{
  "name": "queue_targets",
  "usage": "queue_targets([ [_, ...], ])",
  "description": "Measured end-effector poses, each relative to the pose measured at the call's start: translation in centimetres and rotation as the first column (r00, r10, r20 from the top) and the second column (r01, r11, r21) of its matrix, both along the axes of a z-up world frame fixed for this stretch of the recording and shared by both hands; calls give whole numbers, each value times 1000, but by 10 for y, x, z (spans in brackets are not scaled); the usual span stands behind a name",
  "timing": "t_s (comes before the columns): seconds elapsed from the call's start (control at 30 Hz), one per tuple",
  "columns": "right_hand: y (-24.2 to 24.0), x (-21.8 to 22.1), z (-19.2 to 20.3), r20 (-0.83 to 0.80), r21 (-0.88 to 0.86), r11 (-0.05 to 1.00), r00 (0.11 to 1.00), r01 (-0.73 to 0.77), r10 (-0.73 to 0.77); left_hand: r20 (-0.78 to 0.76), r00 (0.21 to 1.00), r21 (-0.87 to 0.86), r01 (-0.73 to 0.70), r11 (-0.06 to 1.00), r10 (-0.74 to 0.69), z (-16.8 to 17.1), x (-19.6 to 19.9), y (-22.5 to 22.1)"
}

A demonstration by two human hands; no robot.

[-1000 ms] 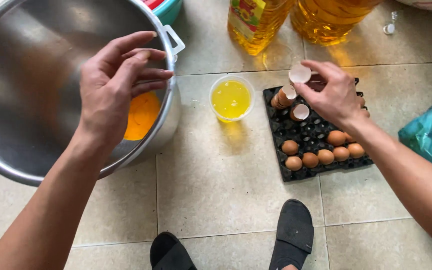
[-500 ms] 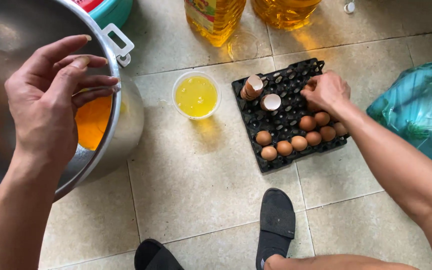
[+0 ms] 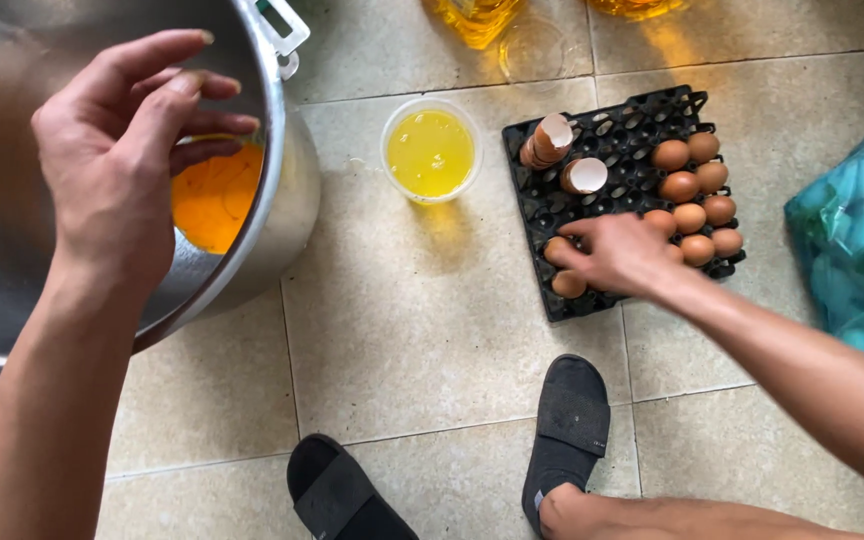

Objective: Separating egg yolks from egg whites by hand into different containers.

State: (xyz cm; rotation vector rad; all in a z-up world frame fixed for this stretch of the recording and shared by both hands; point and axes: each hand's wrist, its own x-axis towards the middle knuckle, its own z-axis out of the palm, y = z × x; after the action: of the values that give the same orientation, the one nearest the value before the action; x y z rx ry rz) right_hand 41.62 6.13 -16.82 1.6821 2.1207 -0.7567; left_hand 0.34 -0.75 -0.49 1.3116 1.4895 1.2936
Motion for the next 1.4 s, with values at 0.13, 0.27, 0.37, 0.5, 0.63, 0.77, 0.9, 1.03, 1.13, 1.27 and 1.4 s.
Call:
queue_targets([
  [0.13,-10,-3,-19,21,48,990,991,-130,129,122,992,28,20,999,-24,-16,-6,5],
  [0.27,13,-7,-7,-57,94,986,988,-134,140,42,998,30,36,999,-38,-14,-8,4],
  [0.37,31,-52,58,-350,204,975,924,-85,154,49,999,-9,4,1000,-4,-21,-15,2],
  [0.5,40,-129,133,-712,352,931,620,-91,330,98,995,-32,-12,999,15,-35,-24,3],
  [0.63,41,-192,141,-658,670,727,332,-152,676,83,996,-33,-33,999,35,-47,-28,6],
  [0.77,42,-218,130,-449,864,489,253,-118,857,48,998,-21,-38,999,38,-42,-27,1],
  [0.9,41,-217,132,-470,845,516,267,-138,841,-165,986,35,4,999,2,-38,-31,-3],
  [1.03,41,-218,131,-443,878,476,289,-50,849,-235,972,54,14,998,-1,-32,-29,-5],
  [1.13,45,-219,134,-425,870,479,312,-120,850,-148,983,104,121,987,-105,-19,-24,-7],
  [1.27,52,-210,147,-969,122,971,186,-207,162,-197,953,241,274,931,-230,-2,-15,-2],
  [1.4,63,-181,138,-877,-469,820,61,-328,-477,-143,945,210,319,924,-293,3,8,16],
])
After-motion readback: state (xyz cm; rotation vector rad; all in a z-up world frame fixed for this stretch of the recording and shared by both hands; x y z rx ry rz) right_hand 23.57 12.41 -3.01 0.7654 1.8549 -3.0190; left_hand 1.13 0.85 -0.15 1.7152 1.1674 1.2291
